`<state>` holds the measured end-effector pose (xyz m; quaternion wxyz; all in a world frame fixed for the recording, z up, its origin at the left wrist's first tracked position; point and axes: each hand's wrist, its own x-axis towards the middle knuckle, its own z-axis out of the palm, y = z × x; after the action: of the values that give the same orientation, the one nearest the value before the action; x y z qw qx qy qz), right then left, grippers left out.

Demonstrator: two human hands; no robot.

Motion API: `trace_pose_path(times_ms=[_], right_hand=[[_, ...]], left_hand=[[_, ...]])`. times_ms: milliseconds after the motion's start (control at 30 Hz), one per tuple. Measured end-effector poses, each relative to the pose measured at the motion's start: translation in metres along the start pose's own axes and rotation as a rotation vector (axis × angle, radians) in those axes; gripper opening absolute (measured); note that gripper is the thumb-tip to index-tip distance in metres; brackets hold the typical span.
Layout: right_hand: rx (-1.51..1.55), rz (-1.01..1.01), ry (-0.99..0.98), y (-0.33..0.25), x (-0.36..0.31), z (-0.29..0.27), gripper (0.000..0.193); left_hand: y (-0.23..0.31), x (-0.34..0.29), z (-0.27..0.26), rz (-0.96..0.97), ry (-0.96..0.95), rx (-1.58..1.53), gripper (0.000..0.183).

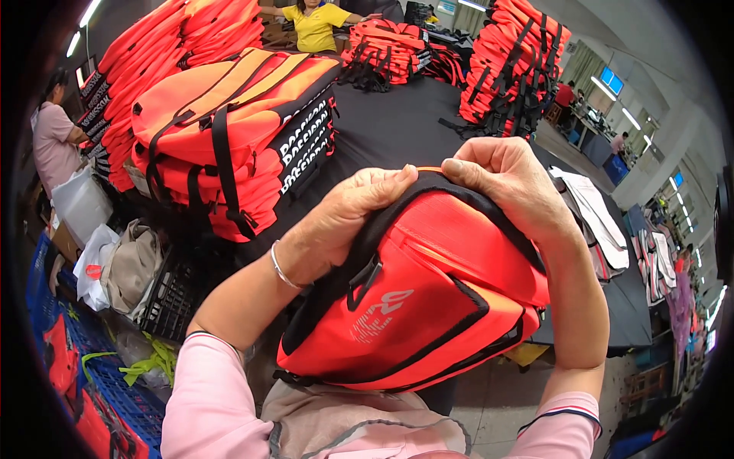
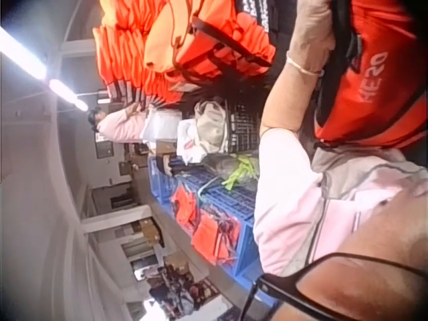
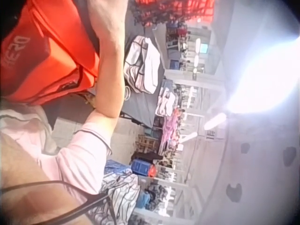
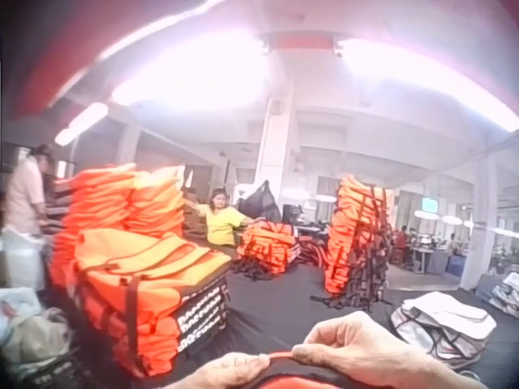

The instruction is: Inspecting and cleaning a red and black backpack, checking zippers, straps, and buckles in a factory assembly setting.

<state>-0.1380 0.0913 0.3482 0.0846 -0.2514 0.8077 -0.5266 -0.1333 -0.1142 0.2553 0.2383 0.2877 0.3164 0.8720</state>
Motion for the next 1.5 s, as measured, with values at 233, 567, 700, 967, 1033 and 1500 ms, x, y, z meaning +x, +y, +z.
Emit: trace_pose_path(times_ms=[233, 567, 700, 967, 1033, 1500], right_hand=[[-0.158, -0.046, -0.022, 0.006, 0.020, -0.005, 0.028], [-0.311, -0.122, 0.022, 0.010, 0.032, 0.011, 0.039], [-0.309, -0.125, -0.009, 0.028, 0.046, 0.019, 0.039], [-0.419, -0.475, 0.230, 0.032, 0.018, 0.027, 0.032], [-0.472, -0.556, 0.192, 0.032, 0.014, 0.033, 0.028], [-0.463, -0.466, 0.151, 0.029, 0.018, 0.051, 0.026]], left_hand=[[-0.003, -0.005, 0.013, -0.170, -0.150, -0.318, 0.050], [-0.004, -0.016, 0.002, -0.070, 0.024, 0.204, 0.049], [-0.015, -0.014, 0.014, -0.006, 0.091, 0.172, 0.041], [-0.002, -0.011, -0.006, 0.280, 0.271, 0.589, 0.053], [-0.010, -0.013, -0.014, 0.484, 0.391, 0.748, 0.049], [-0.015, -0.028, -0.010, 0.511, 0.399, 0.950, 0.033]])
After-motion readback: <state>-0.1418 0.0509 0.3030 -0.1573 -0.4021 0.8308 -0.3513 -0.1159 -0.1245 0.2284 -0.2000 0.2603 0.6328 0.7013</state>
